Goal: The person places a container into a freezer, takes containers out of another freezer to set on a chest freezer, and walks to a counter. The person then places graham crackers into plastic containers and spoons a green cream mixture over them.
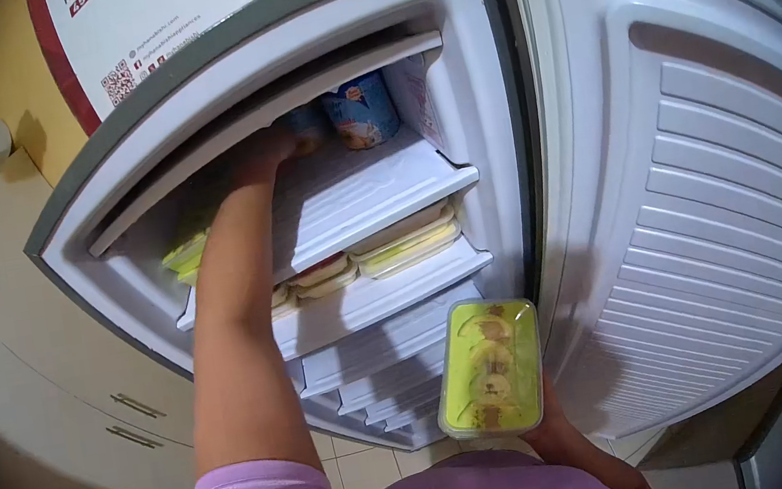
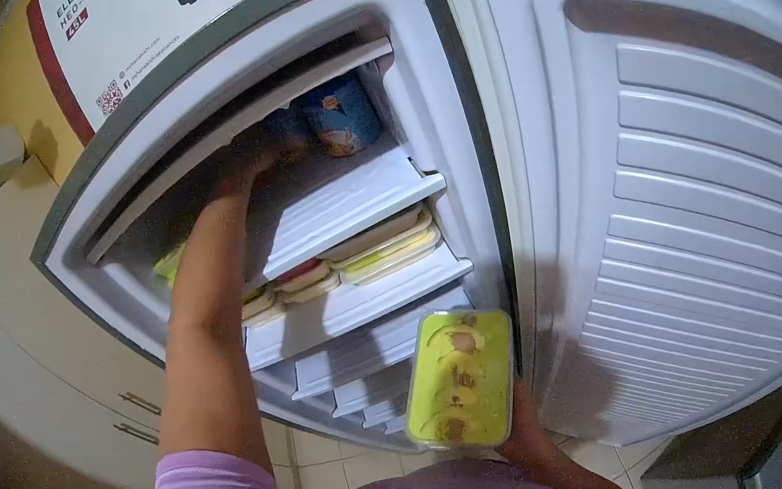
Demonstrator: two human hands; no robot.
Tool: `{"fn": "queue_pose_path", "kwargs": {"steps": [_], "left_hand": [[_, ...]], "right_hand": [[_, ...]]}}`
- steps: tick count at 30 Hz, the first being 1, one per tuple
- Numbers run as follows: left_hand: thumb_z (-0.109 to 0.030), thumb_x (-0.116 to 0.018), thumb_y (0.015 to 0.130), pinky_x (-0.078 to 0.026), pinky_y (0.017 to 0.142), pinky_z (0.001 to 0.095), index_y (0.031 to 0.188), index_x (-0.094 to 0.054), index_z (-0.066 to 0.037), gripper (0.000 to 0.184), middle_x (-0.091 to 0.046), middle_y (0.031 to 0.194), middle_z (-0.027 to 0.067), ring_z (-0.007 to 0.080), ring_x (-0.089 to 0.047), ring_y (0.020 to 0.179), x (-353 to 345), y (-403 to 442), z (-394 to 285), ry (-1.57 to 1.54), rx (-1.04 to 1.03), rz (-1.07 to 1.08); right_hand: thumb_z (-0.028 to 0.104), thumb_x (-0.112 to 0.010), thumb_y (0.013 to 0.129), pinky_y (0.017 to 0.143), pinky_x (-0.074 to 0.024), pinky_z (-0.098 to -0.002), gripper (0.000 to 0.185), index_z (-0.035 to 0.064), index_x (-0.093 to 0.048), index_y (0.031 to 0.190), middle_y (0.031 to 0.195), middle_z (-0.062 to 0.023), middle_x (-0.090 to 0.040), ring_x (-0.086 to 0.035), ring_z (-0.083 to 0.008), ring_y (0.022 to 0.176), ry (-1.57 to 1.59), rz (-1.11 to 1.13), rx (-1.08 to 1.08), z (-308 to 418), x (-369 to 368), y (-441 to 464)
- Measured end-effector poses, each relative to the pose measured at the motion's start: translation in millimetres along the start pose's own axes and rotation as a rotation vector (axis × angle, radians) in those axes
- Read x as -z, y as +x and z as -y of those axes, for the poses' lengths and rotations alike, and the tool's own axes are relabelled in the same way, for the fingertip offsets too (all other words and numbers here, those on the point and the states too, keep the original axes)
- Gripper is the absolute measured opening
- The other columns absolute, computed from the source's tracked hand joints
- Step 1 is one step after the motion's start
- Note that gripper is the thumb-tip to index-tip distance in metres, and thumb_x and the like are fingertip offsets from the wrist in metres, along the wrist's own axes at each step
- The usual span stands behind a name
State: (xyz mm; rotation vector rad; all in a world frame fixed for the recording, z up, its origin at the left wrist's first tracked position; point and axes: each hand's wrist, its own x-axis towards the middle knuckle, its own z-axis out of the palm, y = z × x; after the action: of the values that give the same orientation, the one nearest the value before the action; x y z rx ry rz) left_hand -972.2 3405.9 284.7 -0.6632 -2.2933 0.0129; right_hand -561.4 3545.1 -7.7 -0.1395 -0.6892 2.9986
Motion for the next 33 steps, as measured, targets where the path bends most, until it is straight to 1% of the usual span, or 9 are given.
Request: {"fn": "queue_pose_path", "kwargs": {"steps": [2,6,9,14,22,25,29,32,33], "left_hand": [[-0.047,-0.059,0.087,-0.029,0.111,0.0445,0.134,-0.052,-0.014,0.058,-0.046,0.140,0.0127,0.0329,-0.036,0.134,-19,15,-5,-0.023,-0.017,-0.114],[-0.048,-0.057,0.088,-0.030,0.110,0.0448,0.130,-0.055,-0.012,0.056,-0.050,0.137,0.0137,0.0331,-0.041,0.130,-126,84,46,-0.304,-0.051,-0.429],[-0.049,-0.056,0.088,-0.031,0.109,0.0447,0.129,-0.056,-0.012,0.055,-0.052,0.135,0.0138,0.0332,-0.042,0.129,-115,86,34,-0.285,-0.008,-0.418],[-0.049,-0.054,0.089,-0.033,0.108,0.0445,0.127,-0.058,-0.012,0.053,-0.054,0.133,0.0140,0.0334,-0.045,0.127,-113,81,23,-0.333,0.018,-0.507],[-0.039,-0.069,0.081,-0.038,0.104,0.0415,0.130,-0.050,-0.007,0.062,-0.058,0.126,0.0175,0.0357,-0.051,0.120,-84,14,20,-0.018,0.048,-0.498],[-0.018,-0.088,0.057,-0.051,0.084,0.0364,0.135,-0.020,0.001,0.105,-0.058,0.115,0.0260,0.0309,-0.059,0.105,38,-69,-55,-1.024,0.438,-0.227],[-0.028,-0.087,0.060,-0.054,0.068,0.0363,0.062,-0.067,0.004,0.038,-0.066,0.065,0.0178,0.0264,-0.066,0.064,90,-92,-113,-1.036,0.444,-0.048],[-0.039,-0.087,0.062,-0.055,0.066,0.0367,0.097,-0.055,0.019,0.075,-0.065,0.094,0.0254,0.0248,-0.067,0.075,50,-78,-145,-0.957,0.385,-0.285],[-0.038,-0.087,0.061,-0.046,0.092,0.0409,0.120,-0.042,0.008,0.088,-0.060,0.109,0.0309,0.0382,-0.060,0.104,55,-74,-152,-1.119,0.456,-0.085]], "right_hand": [[0.015,-0.059,0.092,0.091,-0.0523,-0.0397,0.048,0.0081,-0.041,0.136,0.123,-0.0096,-0.056,-0.057,-0.0225,0.113,0.212,0.039,-0.052,0,1,1],[0.016,-0.067,0.088,0.095,-0.0503,-0.0402,0.046,0.0002,-0.047,0.126,0.122,-0.0136,-0.057,-0.060,-0.0238,0.108,-0.890,-0.064,0.262,-5,-9,-17],[-0.004,-0.075,0.074,0.094,-0.0513,-0.0384,0.073,0.0093,-0.038,0.137,0.130,-0.0085,-0.052,-0.055,-0.0205,0.116,-0.521,-0.130,0.020,-9,-12,-20],[0.001,-0.062,0.088,0.098,-0.0488,-0.0404,0.068,0.0070,-0.019,0.141,0.135,-0.0140,-0.045,-0.052,-0.0258,0.120,-0.756,0.059,0.112,-10,-4,-22],[0.020,-0.055,0.094,0.092,-0.0532,-0.0417,0.047,0.0100,-0.039,0.137,0.128,-0.0090,-0.053,-0.055,-0.0231,0.117,-0.533,-0.062,0.164,5,-18,-50],[0.035,-0.044,0.099,0.090,-0.0537,-0.0433,0.045,0.0092,-0.042,0.136,0.126,-0.0094,-0.055,-0.057,-0.0251,0.114,-0.569,-0.016,0.152,13,-21,-52],[0.040,-0.038,0.099,0.089,-0.0535,-0.0456,0.048,0.0091,-0.044,0.135,0.125,-0.0098,-0.056,-0.059,-0.0265,0.111,-0.119,0.006,-0.032,7,16,-28],[0.042,-0.038,0.099,0.089,-0.0527,-0.0476,0.049,0.0091,-0.044,0.135,0.125,-0.0100,-0.056,-0.059,-0.0274,0.111,-0.529,0.027,0.107,4,10,-26],[0.042,-0.038,0.099,0.090,-0.0524,-0.0481,0.049,0.0091,-0.044,0.135,0.125,-0.0101,-0.056,-0.059,-0.0276,0.111,-0.704,0.029,0.169,4,7,-24]]}}
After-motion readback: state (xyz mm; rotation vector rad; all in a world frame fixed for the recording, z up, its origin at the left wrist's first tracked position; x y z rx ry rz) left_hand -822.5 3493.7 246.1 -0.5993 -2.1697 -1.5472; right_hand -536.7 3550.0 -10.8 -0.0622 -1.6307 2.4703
